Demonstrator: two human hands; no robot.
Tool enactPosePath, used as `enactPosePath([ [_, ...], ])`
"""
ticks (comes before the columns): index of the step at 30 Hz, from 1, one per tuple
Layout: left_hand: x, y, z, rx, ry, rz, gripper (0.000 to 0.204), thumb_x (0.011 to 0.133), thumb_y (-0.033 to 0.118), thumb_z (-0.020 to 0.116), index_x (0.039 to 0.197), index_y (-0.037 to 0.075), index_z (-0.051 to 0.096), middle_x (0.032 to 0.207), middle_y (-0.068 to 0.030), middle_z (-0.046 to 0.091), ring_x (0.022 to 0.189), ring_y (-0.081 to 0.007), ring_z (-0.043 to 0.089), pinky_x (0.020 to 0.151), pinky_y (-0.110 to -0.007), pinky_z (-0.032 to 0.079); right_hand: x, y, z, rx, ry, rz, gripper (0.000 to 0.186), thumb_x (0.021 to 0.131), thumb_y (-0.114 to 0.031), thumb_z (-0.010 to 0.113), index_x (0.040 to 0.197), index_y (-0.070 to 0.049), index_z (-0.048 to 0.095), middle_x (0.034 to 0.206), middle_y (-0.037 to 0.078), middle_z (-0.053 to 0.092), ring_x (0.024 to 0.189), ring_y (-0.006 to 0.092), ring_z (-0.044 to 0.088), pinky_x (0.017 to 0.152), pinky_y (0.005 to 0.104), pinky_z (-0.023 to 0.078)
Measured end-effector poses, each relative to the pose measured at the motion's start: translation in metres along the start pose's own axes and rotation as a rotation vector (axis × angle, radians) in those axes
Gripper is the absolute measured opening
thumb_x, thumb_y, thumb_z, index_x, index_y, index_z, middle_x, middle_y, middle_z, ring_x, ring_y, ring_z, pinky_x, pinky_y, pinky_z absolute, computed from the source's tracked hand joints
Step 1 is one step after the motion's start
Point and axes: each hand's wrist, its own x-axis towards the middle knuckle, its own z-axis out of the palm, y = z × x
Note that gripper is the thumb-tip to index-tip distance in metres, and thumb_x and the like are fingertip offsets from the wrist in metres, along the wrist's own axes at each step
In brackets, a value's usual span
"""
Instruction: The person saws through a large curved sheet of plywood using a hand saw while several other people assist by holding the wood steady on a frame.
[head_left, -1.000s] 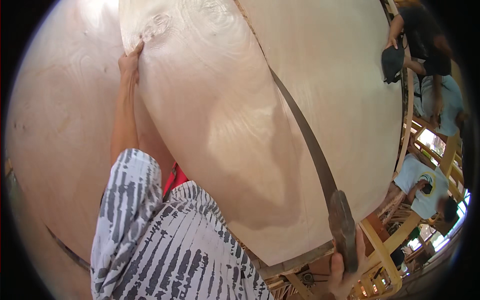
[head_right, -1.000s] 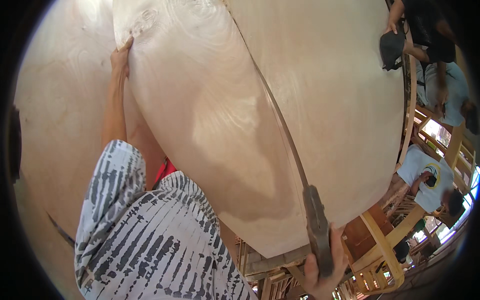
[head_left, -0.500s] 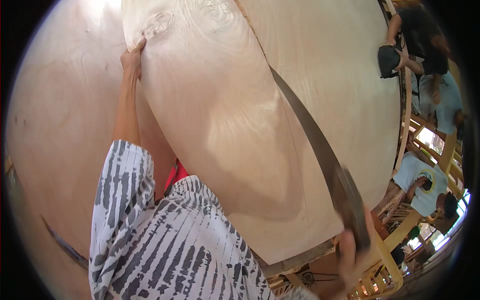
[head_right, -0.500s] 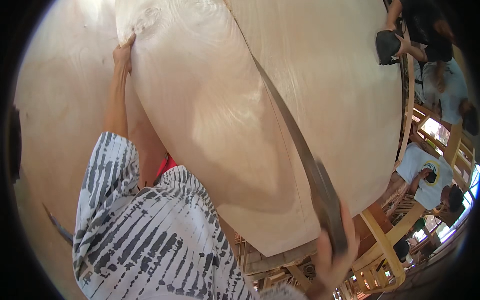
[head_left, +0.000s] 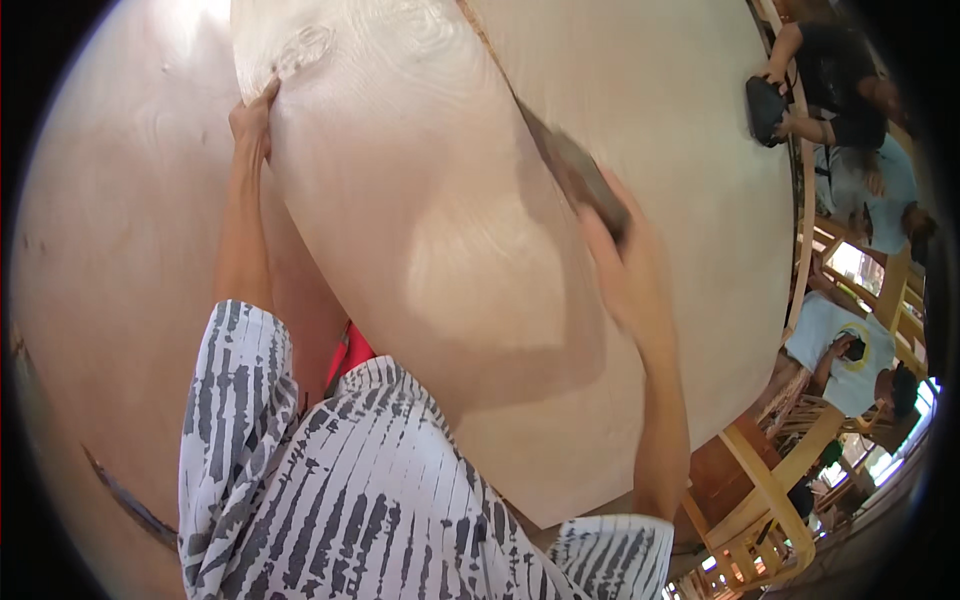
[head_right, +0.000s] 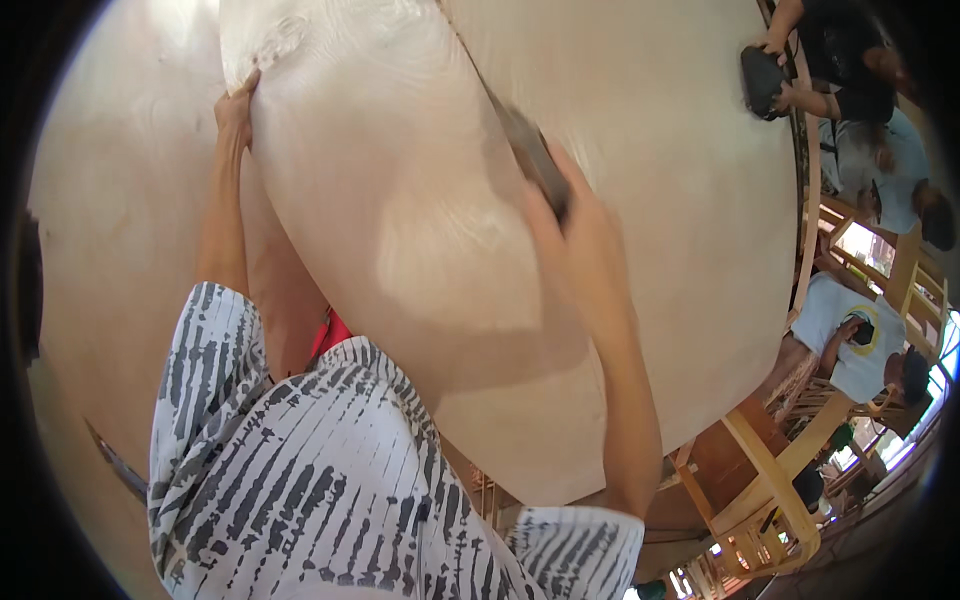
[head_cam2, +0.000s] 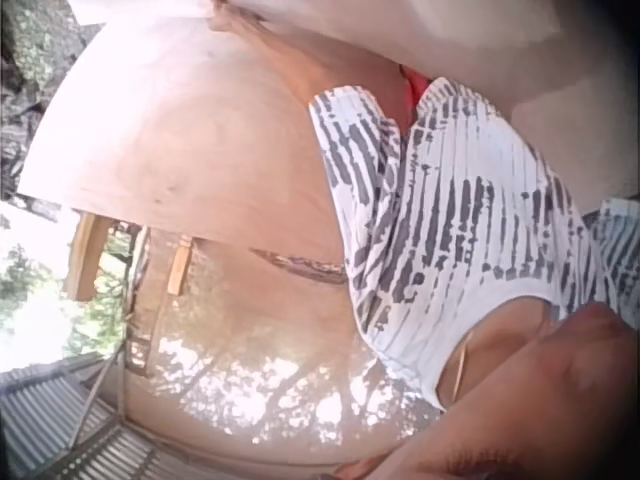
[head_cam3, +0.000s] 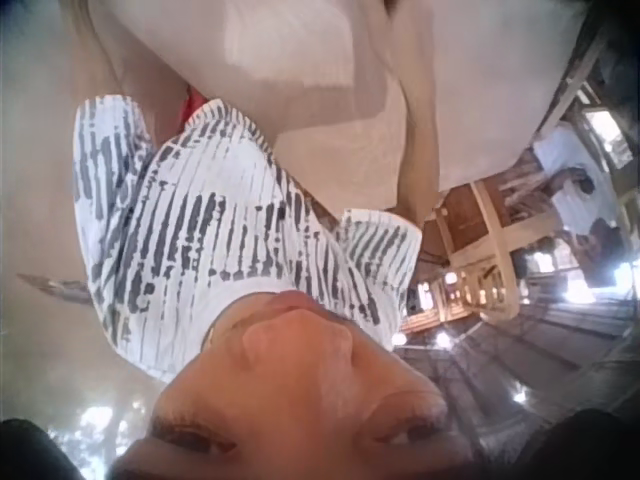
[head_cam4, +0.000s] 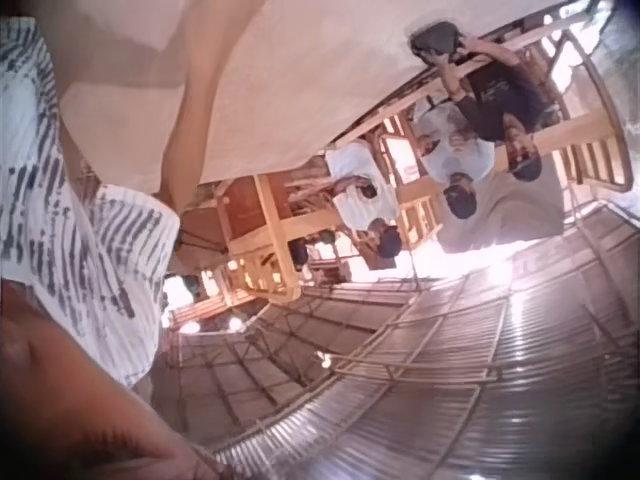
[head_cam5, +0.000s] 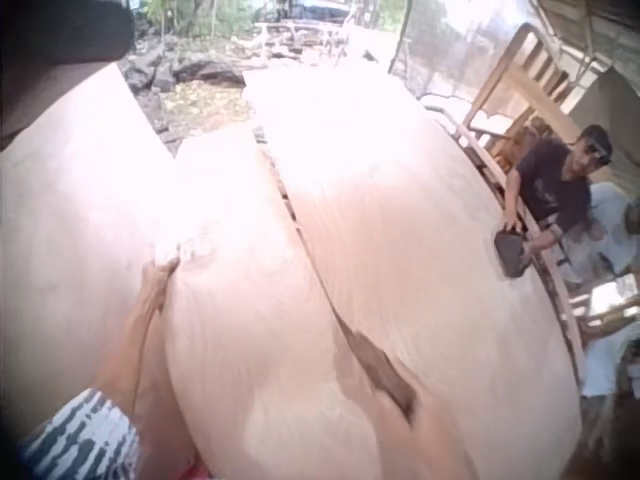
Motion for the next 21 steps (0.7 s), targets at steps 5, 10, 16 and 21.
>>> enactPosePath([
  [5,0.025,-0.019,-0.042,-0.057,0.019,0.063,0.069,0.081,0.025,0.093,0.129,-0.015,0.063,0.122,-0.0202,0.072,0.104,-0.0264,0.072,0.091,-0.036,0.059,-0.19,-0.068,-0.131,0.034,0.0,0.262,0.057,0.099,-0.009,0.056,0.151,0.011,0.046,0.139,0.026,0.063,0.129,0.0305,0.063,0.109,0.0396,0.047],
  [10,-0.001,-0.001,-0.016,-0.002,0.033,0.063,0.064,0.083,0.019,0.092,0.128,-0.015,0.062,0.123,-0.0199,0.072,0.104,-0.0264,0.072,0.09,-0.035,0.059,-0.164,-0.043,-0.099,-0.084,-0.038,0.238,0.057,0.098,-0.008,0.058,0.151,0.011,0.046,0.137,0.027,0.066,0.128,0.0315,0.066,0.108,0.0394,0.048],
  [16,-0.008,-0.001,0.009,0.001,-0.011,0.02,0.062,0.083,0.017,0.091,0.129,-0.014,0.063,0.124,-0.0197,0.072,0.105,-0.0262,0.072,0.09,-0.036,0.059,0.071,0.022,0.045,-0.032,0.004,0.078,0.053,0.103,-0.022,0.061,0.15,0.001,0.052,0.126,0.027,0.069,0.113,0.0279,0.07,0.098,0.0333,0.051],
  [21,0.031,-0.034,-0.028,-0.1,-0.008,0.067,0.063,0.083,0.017,0.091,0.13,-0.013,0.063,0.124,-0.0203,0.072,0.105,-0.0274,0.072,0.091,-0.036,0.059,-0.075,-0.017,-0.057,0.076,0.09,0.09,0.056,0.1,-0.023,0.064,0.146,0.007,0.054,0.122,0.019,0.072,0.106,0.0242,0.069,0.094,0.0355,0.053],
])
